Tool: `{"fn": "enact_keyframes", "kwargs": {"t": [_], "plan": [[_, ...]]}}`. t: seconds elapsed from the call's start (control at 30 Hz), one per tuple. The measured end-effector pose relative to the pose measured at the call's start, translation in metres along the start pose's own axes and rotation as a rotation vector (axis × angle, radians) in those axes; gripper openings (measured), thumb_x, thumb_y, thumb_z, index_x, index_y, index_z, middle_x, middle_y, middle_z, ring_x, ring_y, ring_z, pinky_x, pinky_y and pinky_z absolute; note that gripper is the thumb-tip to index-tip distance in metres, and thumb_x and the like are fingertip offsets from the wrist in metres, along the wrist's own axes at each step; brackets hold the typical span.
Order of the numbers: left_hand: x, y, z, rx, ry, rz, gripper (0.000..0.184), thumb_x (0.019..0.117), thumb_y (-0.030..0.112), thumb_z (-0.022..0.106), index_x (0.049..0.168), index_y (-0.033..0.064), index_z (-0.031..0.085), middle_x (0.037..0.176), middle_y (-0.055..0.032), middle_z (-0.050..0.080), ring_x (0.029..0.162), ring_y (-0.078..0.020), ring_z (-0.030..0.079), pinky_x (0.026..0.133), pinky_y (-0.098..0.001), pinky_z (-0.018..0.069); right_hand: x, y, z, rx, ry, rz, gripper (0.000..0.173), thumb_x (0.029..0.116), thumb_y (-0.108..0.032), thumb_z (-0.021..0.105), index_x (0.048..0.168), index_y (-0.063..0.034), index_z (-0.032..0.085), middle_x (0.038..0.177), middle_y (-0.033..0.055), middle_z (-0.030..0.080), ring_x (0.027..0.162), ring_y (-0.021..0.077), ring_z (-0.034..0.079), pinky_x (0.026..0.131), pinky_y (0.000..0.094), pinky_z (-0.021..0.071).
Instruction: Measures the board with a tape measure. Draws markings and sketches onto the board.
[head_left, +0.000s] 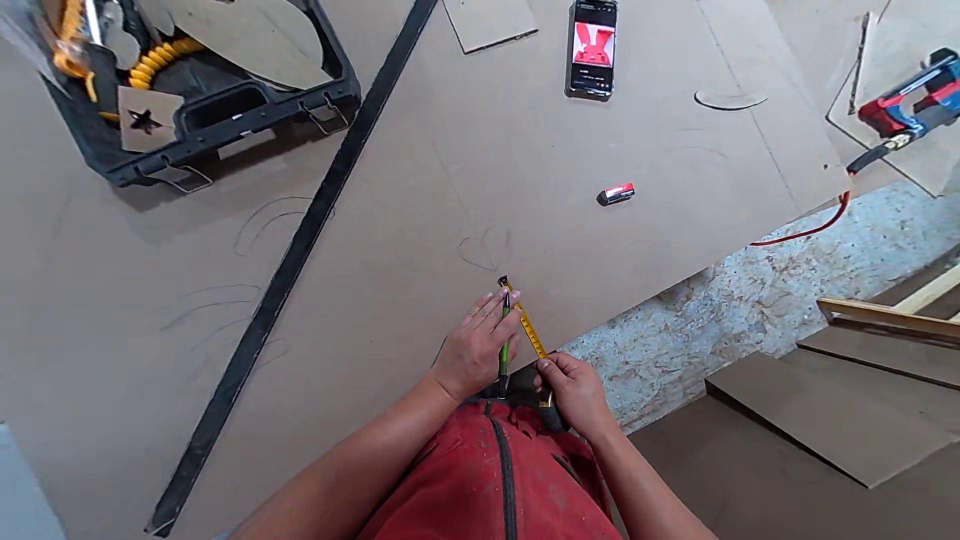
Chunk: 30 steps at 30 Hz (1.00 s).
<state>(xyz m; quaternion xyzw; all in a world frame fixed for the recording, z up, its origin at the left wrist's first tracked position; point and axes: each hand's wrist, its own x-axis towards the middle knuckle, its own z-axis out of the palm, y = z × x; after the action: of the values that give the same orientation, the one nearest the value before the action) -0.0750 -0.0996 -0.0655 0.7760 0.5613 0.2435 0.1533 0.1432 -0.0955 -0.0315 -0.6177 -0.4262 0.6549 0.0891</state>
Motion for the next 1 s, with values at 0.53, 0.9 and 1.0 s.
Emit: {"fn": "enact_keyframes", "kwargs": {"t": [0.53,0.9,1.0], "plan": [[0.044,0.000,-0.040,-0.504,0.183,-0.542,0.038,0.1082,0.034,0.053,0.137,0.0121,0.065,0.113,-0.0008,0.076,0.101,-0.0114,0.074,0.093,-0.0372,0.0633,0.005,-0.003,-0.027,0.000,0.028,0.021,0.030,0.1073,-0.029,0.055,0.096,-0.0132,0.077,0.080,-0.0006,0.076,0.074,0.0136,0.073,0.073,0.0353,0.0613],[0.121,-0.002,-0.023,-0.492,-0.015,-0.701,0.015,0.0993,0.030,0.068,0.110,0.0229,0.075,0.085,0.0061,0.074,0.073,-0.0044,0.068,0.070,-0.0309,0.0584,0.012,-0.008,-0.055,-0.008,0.069,0.034,0.029,0.1073,-0.029,0.055,0.096,-0.0138,0.077,0.079,-0.0001,0.076,0.072,0.0149,0.072,0.072,0.0363,0.0615],[0.126,0.001,-0.022,-0.446,-0.028,-0.682,0.015,0.0990,0.029,0.067,0.110,0.0220,0.075,0.085,0.0069,0.073,0.072,-0.0029,0.066,0.070,-0.0294,0.0570,0.013,-0.009,-0.056,0.015,0.056,0.028,0.029,0.1073,-0.028,0.056,0.097,-0.0133,0.078,0.079,0.0005,0.076,0.072,0.0150,0.072,0.072,0.0362,0.0611]]}}
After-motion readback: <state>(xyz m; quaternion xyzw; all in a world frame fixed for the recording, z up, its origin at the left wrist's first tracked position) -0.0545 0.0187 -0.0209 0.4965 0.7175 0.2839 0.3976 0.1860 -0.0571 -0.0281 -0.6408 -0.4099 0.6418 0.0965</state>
